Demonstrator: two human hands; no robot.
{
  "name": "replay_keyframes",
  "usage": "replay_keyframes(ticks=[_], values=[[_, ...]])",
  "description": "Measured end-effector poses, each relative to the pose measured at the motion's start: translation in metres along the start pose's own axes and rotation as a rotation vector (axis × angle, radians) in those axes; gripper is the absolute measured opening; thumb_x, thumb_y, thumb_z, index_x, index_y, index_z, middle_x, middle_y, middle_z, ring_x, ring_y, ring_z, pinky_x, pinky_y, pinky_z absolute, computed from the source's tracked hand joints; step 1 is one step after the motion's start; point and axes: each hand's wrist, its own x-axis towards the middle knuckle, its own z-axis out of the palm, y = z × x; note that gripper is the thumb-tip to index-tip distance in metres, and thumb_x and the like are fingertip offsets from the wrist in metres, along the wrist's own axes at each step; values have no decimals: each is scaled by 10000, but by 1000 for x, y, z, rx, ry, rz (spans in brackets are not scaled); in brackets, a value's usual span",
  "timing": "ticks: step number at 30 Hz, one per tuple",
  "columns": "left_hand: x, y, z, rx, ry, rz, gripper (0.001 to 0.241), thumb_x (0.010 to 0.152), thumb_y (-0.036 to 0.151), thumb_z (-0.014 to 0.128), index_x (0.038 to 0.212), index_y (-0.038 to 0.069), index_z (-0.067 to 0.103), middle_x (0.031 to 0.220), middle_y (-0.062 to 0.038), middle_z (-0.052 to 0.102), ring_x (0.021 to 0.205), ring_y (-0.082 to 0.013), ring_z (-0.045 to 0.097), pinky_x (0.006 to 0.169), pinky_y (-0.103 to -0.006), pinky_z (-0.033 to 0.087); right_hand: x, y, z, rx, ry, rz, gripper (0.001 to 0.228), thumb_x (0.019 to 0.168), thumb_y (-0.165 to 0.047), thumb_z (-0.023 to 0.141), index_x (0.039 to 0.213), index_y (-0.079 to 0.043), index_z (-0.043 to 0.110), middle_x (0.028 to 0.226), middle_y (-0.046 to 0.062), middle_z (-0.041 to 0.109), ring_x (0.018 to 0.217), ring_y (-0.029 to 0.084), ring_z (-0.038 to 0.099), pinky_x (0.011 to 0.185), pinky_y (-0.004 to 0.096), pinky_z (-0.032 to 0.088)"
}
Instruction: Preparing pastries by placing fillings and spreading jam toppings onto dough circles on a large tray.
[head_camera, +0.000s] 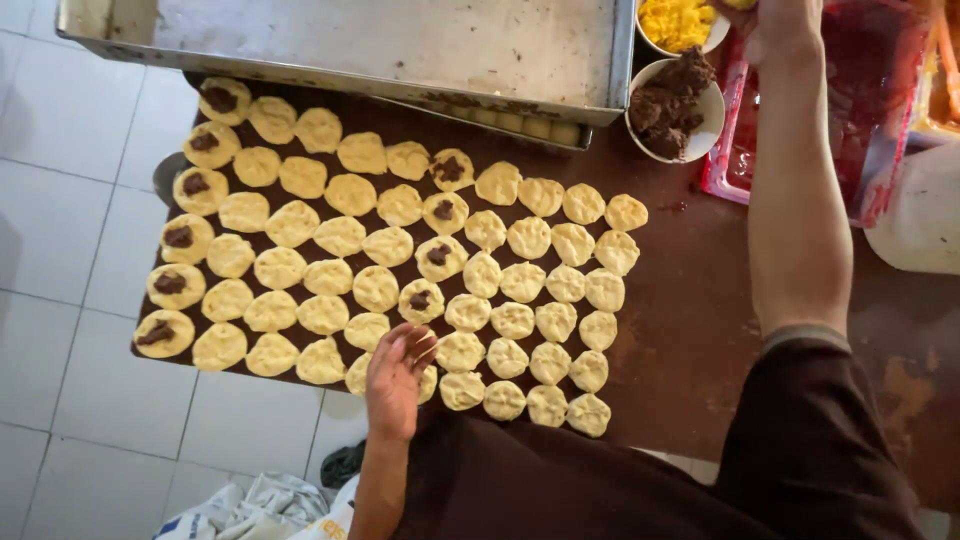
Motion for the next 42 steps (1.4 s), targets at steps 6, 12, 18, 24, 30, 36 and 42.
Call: replay_keyframes(ticks=[6,12,18,24,30,36,42], values=[[45,-7,4,2,-182,15,351,1033,234,563,1317,29,576,1197,-121,681,1110,-254,654,1005,-422,500,-117,-73,94,445,-29,-59,70,943,-79,668,1008,-95,649,912,6,643,775,149,647,674,303,535],[52,46,31,-159,-338,-69,550,1032,447,516,1449,88,516,1301,-117,626,1169,-254,647,1056,-440,493,-259,-80,259,-436,-577,-365,222,837,-141,793,1056,-128,756,940,29,753,884,135,704,799,318,571],[77,60,-31,-187,-309,-166,668,1081,578,423,1541,98,486,1358,-103,576,1148,-219,587,911,-393,469,-342,-114,384,-504,-810,-341,535,762,-176,795,1278,-72,693,1207,137,731,1052,253,718,910,364,588],[77,90,-51,-232,-235,-148,617,1066,516,390,1439,44,527,1304,-101,665,1145,-187,669,969,-336,557,-374,-153,411,-615,-742,-395,792,822,-147,751,1542,-64,432,1502,190,500,1245,340,603,1002,451,537],[82,93,-51,-390,-293,-197,558,1144,471,394,1311,-6,629,1197,-125,694,1089,-220,665,964,-375,531,-402,-116,427,-682,-483,-394,645,867,-147,745,1470,-63,532,1441,205,549,1154,352,670,899,413,608],[96,56,-55,-61,-308,1,572,1107,455,424,1033,-54,676,1114,-186,744,1071,-276,693,974,-375,562,-418,-91,435,-583,-139,-586,320,920,-27,731,1238,0,698,1275,180,686,1123,331,719,907,373,605],[102,76,-41,-190,-335,-189,560,1110,498,443,925,5,633,986,-171,724,1033,-294,684,950,-431,577,-399,-125,419,-526,-124,-639,385,865,-43,766,1243,-26,697,1271,195,690,1134,355,714,915,374,604]])
